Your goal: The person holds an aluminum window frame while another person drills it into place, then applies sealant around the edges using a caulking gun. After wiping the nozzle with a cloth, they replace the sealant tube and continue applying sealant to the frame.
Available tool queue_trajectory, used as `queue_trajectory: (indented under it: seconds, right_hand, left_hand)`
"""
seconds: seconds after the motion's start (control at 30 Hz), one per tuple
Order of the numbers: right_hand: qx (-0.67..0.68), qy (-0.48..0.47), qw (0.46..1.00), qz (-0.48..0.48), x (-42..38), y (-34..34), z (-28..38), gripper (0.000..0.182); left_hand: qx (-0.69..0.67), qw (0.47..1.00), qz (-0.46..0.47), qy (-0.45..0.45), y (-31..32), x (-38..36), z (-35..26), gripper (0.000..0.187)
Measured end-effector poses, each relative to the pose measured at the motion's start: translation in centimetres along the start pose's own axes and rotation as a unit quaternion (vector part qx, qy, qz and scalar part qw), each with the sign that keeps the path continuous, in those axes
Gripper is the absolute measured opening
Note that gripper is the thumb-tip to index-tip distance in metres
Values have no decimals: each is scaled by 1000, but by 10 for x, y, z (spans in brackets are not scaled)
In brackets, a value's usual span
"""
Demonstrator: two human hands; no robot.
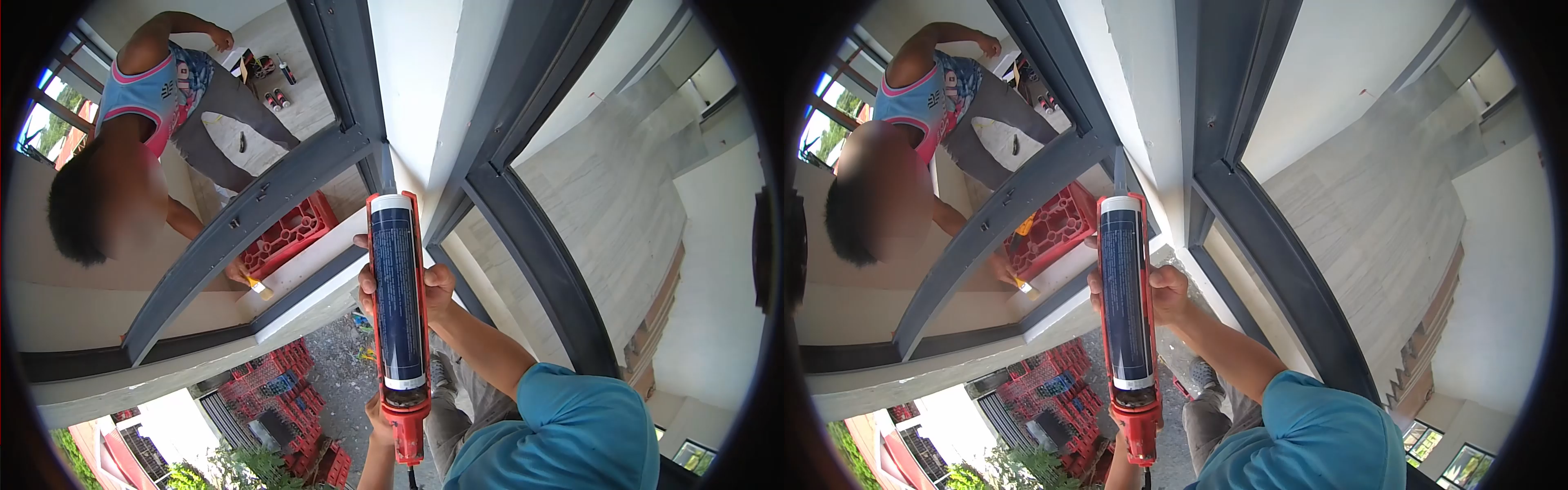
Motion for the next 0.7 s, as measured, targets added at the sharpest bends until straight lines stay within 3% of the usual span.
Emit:
queue_trajectory:
  seconds: [0.37, 0.43, 0.47, 0.57, 0.6, 0.67, 0.7]
  right_hand:
    - [45, -7, 999, 2, -3, 26, 6, 81]
    - [51, 31, 998, 36, -5, 32, 6, 79]
    - [55, 31, 997, 34, -5, 33, 6, 78]
    - [38, 25, 999, 22, -4, 45, 10, 76]
    - [41, 21, 999, 16, -5, 48, 10, 75]
    - [44, 15, 999, 13, -4, 52, 13, 74]
    - [34, 10, 999, 1, -4, 52, 14, 74]
  left_hand:
    - [-38, 995, 85, 28, 28, 47, -209, 133]
    - [-55, 995, 82, 30, 29, 48, -232, 139]
    - [-117, 991, 72, 8, 31, 45, -231, 139]
    - [-60, 995, 72, -40, 23, 43, -226, 129]
    - [5, 997, 81, 6, 24, 50, -243, 126]
    - [56, 979, 52, 191, 32, 64, -293, 117]
    - [12, 988, 45, 145, 34, 67, -300, 109]
Point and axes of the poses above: each hand's wrist, its own x-axis towards the middle knuckle, its own y-axis out of the palm, z = x × y, the point moved 6 cm from there along x, towards the middle knuckle, and after that the axes turned 9 degrees about -z, right-handed, at the moved point
